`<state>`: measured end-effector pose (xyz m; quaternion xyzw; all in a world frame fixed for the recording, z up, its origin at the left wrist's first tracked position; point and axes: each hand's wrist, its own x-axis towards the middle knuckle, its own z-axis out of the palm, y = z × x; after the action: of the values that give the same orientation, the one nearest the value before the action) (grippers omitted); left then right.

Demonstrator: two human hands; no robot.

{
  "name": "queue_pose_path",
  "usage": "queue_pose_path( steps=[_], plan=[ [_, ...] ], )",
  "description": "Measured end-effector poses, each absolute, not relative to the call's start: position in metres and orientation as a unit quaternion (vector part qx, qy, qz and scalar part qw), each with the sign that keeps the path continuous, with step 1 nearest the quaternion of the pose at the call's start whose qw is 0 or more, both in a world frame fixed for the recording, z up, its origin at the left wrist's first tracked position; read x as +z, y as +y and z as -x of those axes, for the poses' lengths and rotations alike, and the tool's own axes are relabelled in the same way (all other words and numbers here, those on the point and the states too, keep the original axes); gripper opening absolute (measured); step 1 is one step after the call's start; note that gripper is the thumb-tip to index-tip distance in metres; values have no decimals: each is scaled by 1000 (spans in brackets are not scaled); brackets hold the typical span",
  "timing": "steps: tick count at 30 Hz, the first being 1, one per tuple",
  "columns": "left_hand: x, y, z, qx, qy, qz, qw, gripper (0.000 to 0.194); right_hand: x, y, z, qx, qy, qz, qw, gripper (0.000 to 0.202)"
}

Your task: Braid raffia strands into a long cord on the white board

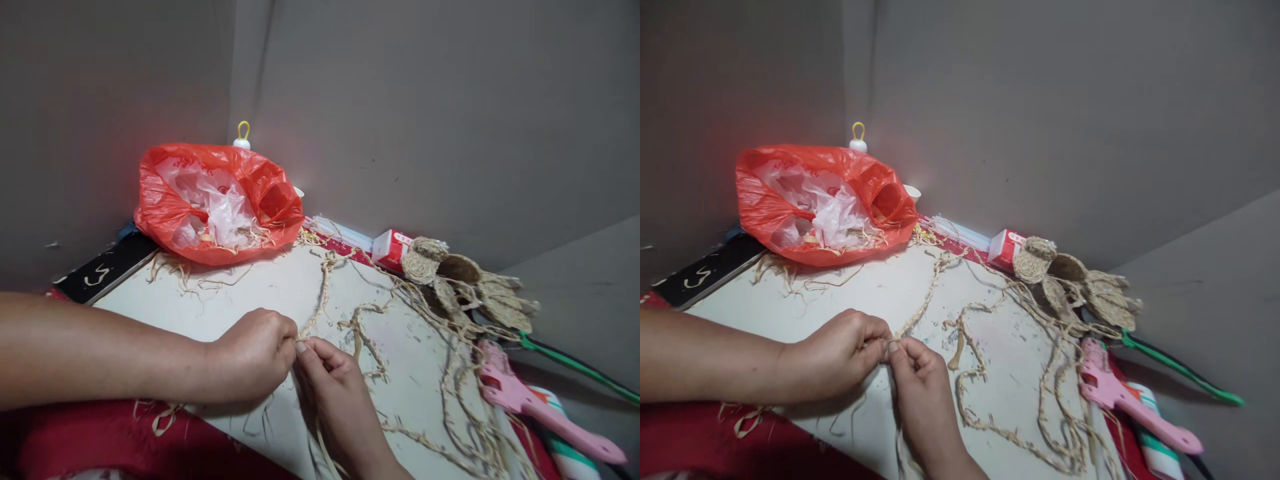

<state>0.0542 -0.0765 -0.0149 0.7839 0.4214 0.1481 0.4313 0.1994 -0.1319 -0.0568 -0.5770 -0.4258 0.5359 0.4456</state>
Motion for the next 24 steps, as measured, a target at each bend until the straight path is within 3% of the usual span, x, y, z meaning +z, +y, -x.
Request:
queue_pose_path(
  steps=[7, 11, 17, 24],
  plan=[
    [-7, -85, -60, 152, 442, -786, 404, 18, -57, -136, -196, 633, -321, 491, 505, 38],
    [-6, -88, -60, 130, 418, -840, 321, 11, -53, -134, -193, 631, -298, 486, 526, 40],
    [-7, -89, -57, 53, 380, -900, 208, 18, -52, -133, -194, 632, -286, 501, 517, 37],
    [-5, -91, -58, 19, 363, -911, 196, 23, -60, -138, -194, 604, -296, 527, 519, 37]
  ],
)
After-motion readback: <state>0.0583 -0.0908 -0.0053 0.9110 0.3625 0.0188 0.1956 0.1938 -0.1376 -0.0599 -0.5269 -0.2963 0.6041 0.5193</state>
